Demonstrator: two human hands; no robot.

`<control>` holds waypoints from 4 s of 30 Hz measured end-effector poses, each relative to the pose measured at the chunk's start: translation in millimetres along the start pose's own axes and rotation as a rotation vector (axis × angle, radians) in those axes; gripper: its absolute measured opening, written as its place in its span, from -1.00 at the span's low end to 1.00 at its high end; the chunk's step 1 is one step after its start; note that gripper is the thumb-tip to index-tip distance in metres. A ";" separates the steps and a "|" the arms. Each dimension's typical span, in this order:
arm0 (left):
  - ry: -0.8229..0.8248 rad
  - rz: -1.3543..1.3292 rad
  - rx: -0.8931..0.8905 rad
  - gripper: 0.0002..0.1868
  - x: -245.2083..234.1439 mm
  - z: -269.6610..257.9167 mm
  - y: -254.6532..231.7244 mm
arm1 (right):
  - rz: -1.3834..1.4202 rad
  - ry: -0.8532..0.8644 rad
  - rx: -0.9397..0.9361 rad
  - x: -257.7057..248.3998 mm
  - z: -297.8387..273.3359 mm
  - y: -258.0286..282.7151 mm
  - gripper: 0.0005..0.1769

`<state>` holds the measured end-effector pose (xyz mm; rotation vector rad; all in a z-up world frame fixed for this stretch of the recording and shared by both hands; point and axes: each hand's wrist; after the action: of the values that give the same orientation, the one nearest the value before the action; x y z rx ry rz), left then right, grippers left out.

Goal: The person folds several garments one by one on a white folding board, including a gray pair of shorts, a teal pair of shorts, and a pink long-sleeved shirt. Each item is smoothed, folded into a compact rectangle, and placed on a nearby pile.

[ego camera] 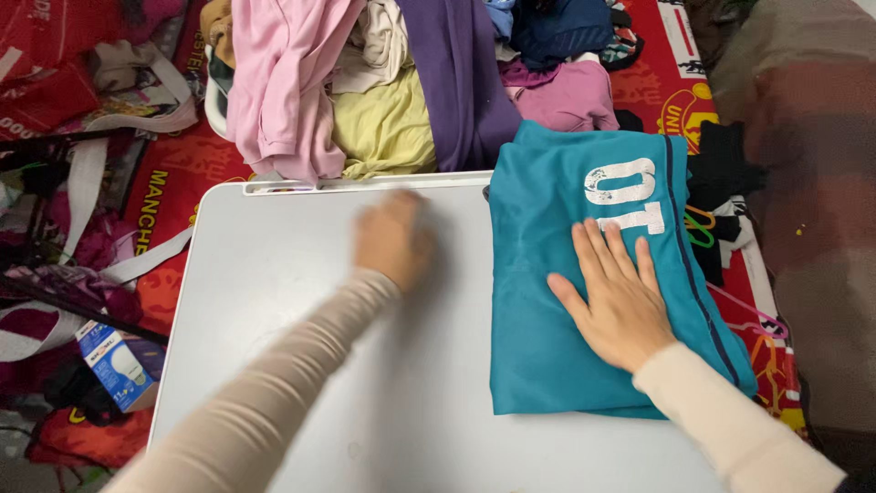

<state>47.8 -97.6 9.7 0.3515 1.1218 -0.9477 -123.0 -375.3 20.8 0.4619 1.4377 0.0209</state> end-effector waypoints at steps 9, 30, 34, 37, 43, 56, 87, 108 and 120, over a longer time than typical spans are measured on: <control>-0.323 0.151 -0.228 -0.66 -42.4 -0.6 141.8 | -0.044 -0.141 0.218 -29.2 -62.8 -10.0 -0.32; 0.398 -1.467 -1.110 -0.12 1.5 42.7 -148.9 | 0.790 0.611 1.064 -62.8 -23.5 -69.2 -0.04; 0.451 -1.551 -1.104 -0.14 -2.2 41.8 -146.8 | 1.026 0.663 1.078 -68.5 -30.6 -71.8 -0.11; 0.373 -1.676 -1.093 -0.14 -9.5 35.4 -159.4 | 1.317 0.738 1.074 -78.5 -41.4 -74.4 -0.14; 0.424 -1.725 -1.211 -0.17 -16.8 36.8 -191.3 | 1.347 0.703 1.187 -108.7 -75.8 -86.5 -0.21; 0.355 -2.028 -1.314 0.20 27.5 -53.1 -226.1 | 1.582 0.625 1.349 -138.4 -157.9 -96.8 -0.37; 0.584 -2.120 -0.892 -0.02 188.6 239.8 -504.2 | 1.446 0.341 1.276 -234.6 -176.9 -495.0 -0.28; 0.605 -1.828 -0.920 -0.57 315.7 430.1 -498.7 | 1.206 0.437 1.107 -244.8 59.9 -651.4 -0.08; 0.472 -1.340 -0.776 -0.54 458.7 636.2 -431.8 | 0.850 0.212 0.855 -175.8 311.2 -795.3 -0.46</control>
<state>142.8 -987.0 -30.6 -1.0022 2.1040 -1.4673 -58.7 -1242.2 -46.5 1.7937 1.3058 0.1419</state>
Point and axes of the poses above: each hand's wrist, its own z-axis towards the middle knuckle, its own x-axis out of the palm, y = z × x, and after that the axes turned 15 degrees about x, right-handed
